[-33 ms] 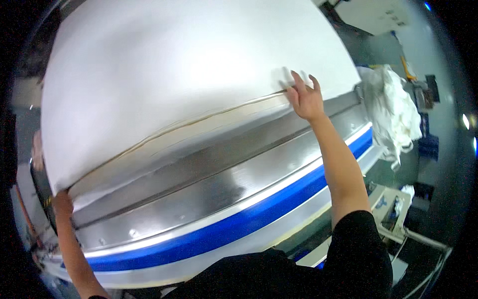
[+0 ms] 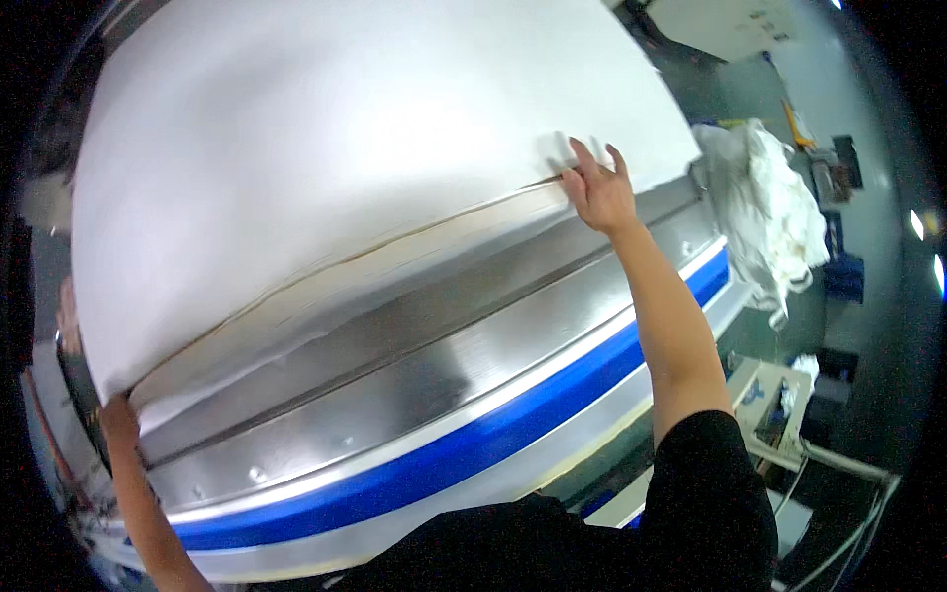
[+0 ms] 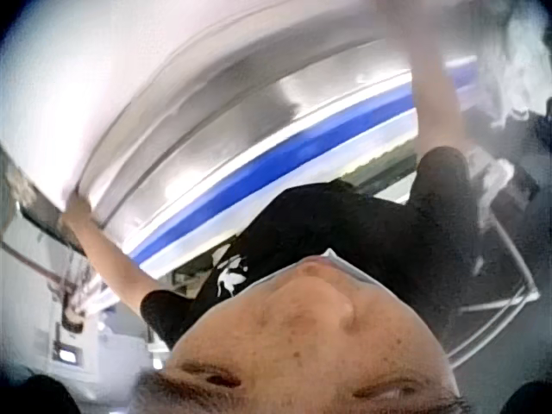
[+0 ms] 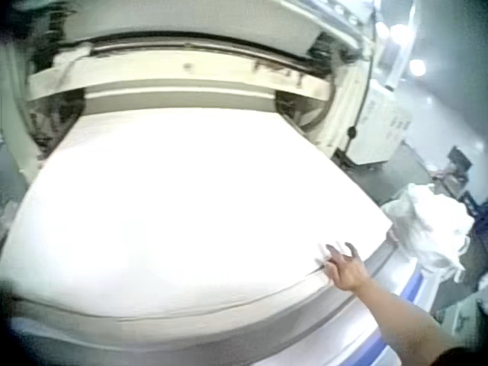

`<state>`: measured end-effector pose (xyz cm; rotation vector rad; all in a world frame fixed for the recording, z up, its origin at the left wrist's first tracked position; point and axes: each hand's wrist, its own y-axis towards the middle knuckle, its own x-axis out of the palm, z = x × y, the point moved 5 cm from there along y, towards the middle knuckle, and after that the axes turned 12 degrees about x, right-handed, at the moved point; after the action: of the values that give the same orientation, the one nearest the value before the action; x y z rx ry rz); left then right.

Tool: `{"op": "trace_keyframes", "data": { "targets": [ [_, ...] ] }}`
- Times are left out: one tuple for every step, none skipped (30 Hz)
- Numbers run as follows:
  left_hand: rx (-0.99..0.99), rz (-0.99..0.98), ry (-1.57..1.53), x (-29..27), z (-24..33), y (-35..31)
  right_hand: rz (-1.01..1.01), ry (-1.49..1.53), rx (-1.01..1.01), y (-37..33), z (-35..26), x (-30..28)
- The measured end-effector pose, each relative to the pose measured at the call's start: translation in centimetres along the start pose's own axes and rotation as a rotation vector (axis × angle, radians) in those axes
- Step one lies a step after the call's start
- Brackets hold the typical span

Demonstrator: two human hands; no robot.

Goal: The person repeatedly folds large white sheets on a curved metal surface, aligning edges and smoothing creases. The person then moves to a table and handles a roll of yellow tape, pulling a strip and placing the roll back.

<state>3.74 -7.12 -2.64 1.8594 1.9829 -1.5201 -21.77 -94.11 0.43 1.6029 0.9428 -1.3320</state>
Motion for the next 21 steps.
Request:
{"op": "trace_keyframes", "data": {
  "targets": [
    [0.001,0.035,-0.026,1.6,-0.7,0.7,-0.019,-0.031,0.015,0.5,2.9,-0.1],
    [0.003,0.076,-0.066,3.0,-1.8,1.1,-0.032,-0.066,0.052,0.9,5.7,-0.2],
    [-0.013,0.121,-0.123,5.2,-3.0,0.5,-0.033,-0.102,0.066,2.1,7.7,-1.2],
    [-0.017,0.154,-0.149,6.0,-3.7,0.7,-0.048,-0.126,0.097,2.5,10.4,-1.4],
    [-0.017,0.179,-0.155,6.4,-4.2,0.9,-0.184,-0.143,0.178,2.9,13.3,-1.4],
    [-0.022,0.200,-0.117,6.7,-4.1,1.0,-0.260,-0.286,0.205,3.1,15.2,-1.8],
    [-0.031,0.223,-0.080,6.9,-4.0,1.0,-0.342,-0.428,0.230,3.6,16.6,-2.5],
    [-0.060,0.253,-0.110,7.4,-5.5,0.1,-0.419,-0.549,0.239,4.4,18.1,-1.9],
    [-0.077,0.256,-0.133,7.5,-5.1,0.7,-0.499,-0.635,0.292,4.2,20.9,-1.8],
    [-0.091,0.256,-0.156,7.5,-4.7,1.3,-0.515,-0.574,0.367,3.9,24.1,-2.3],
    [-0.113,0.259,-0.184,7.8,-4.2,1.7,-0.524,-0.513,0.440,3.5,27.1,-3.0],
    [-0.093,0.268,-0.171,8.2,-4.4,1.5,-0.465,-0.287,0.525,3.3,29.2,-3.1],
    [-0.077,0.269,-0.140,8.1,-6.2,0.6,-0.445,-0.186,0.489,3.0,30.2,-2.3],
    [-0.056,0.273,-0.129,8.0,-6.3,0.5,-0.417,-0.104,0.453,3.4,29.9,-2.4],
    [-0.070,0.134,-0.154,8.6,-6.5,0.5,-0.412,-0.176,0.428,3.3,29.8,-2.1],
    [-0.087,-0.010,-0.190,9.2,-5.6,0.5,-0.406,-0.256,0.390,3.9,28.3,-2.1],
    [-0.118,-0.145,-0.208,9.3,-6.8,-0.7,-0.392,-0.312,0.357,3.9,27.6,-1.6],
    [-0.115,-0.173,-0.061,9.3,-6.9,-1.5,-0.348,-0.295,0.386,4.1,27.3,-1.0],
    [-0.123,-0.199,0.102,9.0,-8.2,-3.1,-0.301,-0.255,0.420,3.8,28.4,-0.2],
    [-0.206,-0.077,-0.145,8.1,-5.7,-1.5,-0.253,-0.264,0.456,3.4,29.2,-0.9],
    [-0.239,-0.214,-0.064,7.4,-6.1,-1.4,-0.233,-0.257,0.409,3.1,31.0,-0.8]
  ]
}}
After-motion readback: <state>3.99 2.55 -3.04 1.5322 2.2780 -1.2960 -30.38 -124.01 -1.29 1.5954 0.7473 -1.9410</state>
